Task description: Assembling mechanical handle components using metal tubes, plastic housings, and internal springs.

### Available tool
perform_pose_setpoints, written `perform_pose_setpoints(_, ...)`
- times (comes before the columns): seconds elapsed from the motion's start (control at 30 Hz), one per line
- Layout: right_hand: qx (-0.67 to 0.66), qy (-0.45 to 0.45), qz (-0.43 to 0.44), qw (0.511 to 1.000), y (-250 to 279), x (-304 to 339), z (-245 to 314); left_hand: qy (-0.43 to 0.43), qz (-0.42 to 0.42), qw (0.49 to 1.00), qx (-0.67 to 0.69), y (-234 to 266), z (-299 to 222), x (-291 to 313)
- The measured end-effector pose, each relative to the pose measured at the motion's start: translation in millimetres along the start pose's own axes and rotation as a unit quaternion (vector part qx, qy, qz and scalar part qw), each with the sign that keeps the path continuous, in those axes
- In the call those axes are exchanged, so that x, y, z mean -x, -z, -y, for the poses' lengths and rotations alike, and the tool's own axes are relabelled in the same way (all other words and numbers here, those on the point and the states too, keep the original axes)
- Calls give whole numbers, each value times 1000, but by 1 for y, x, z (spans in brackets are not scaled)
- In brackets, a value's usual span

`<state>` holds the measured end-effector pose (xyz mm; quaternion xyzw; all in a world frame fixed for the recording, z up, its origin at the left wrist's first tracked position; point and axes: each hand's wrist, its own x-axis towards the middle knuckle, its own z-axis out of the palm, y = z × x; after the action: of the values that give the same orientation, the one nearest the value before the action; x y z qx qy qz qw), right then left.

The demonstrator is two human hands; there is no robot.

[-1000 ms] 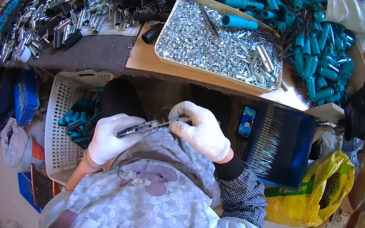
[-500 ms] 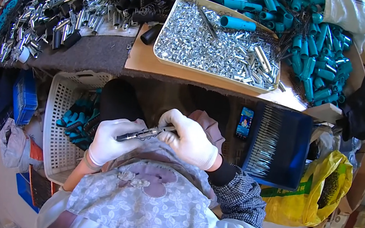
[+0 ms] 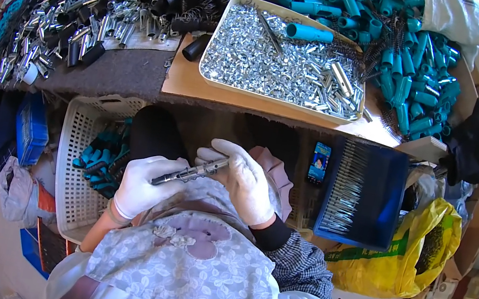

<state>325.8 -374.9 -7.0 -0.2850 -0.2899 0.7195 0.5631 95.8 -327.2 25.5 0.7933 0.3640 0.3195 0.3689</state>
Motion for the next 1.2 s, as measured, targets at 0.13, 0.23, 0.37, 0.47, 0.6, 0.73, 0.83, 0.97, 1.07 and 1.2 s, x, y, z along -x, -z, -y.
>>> perform_pose_setpoints(0.13,-11,38,-61,997,-3,-2,-11,-1,1,1000,-25,-2,-3,-1)
perform_pose_setpoints(0.23,-13,49,-82,995,-6,-4,-14,1,-3,999,-47,-4,-5,-1)
perform_pose_setpoints(0.37,-11,56,-105,993,-9,-6,-14,-19,-20,998,-55,-6,-2,-2)
perform_pose_setpoints(0.47,-34,62,-111,991,-4,-7,-16,-27,-25,997,-62,-5,-1,-1)
perform_pose_setpoints(0.6,-20,56,-98,993,5,-7,-7,-50,-31,993,-104,2,-4,-1)
perform_pose_setpoints(0.73,88,-39,-27,995,18,-5,23,-72,-28,986,-147,9,-2,-2)
perform_pose_setpoints(0.83,121,-66,4,990,22,-8,37,-92,-19,981,-169,11,-7,-5)
perform_pose_setpoints(0.97,229,-91,51,968,21,-14,54,-98,-9,979,-178,14,-13,-6)
perform_pose_setpoints(1.07,290,-81,83,950,20,-17,58,-102,-1,973,-208,18,-21,-8)
perform_pose_setpoints(1.2,329,-52,80,939,14,-12,60,-113,0,967,-230,20,-22,-10)
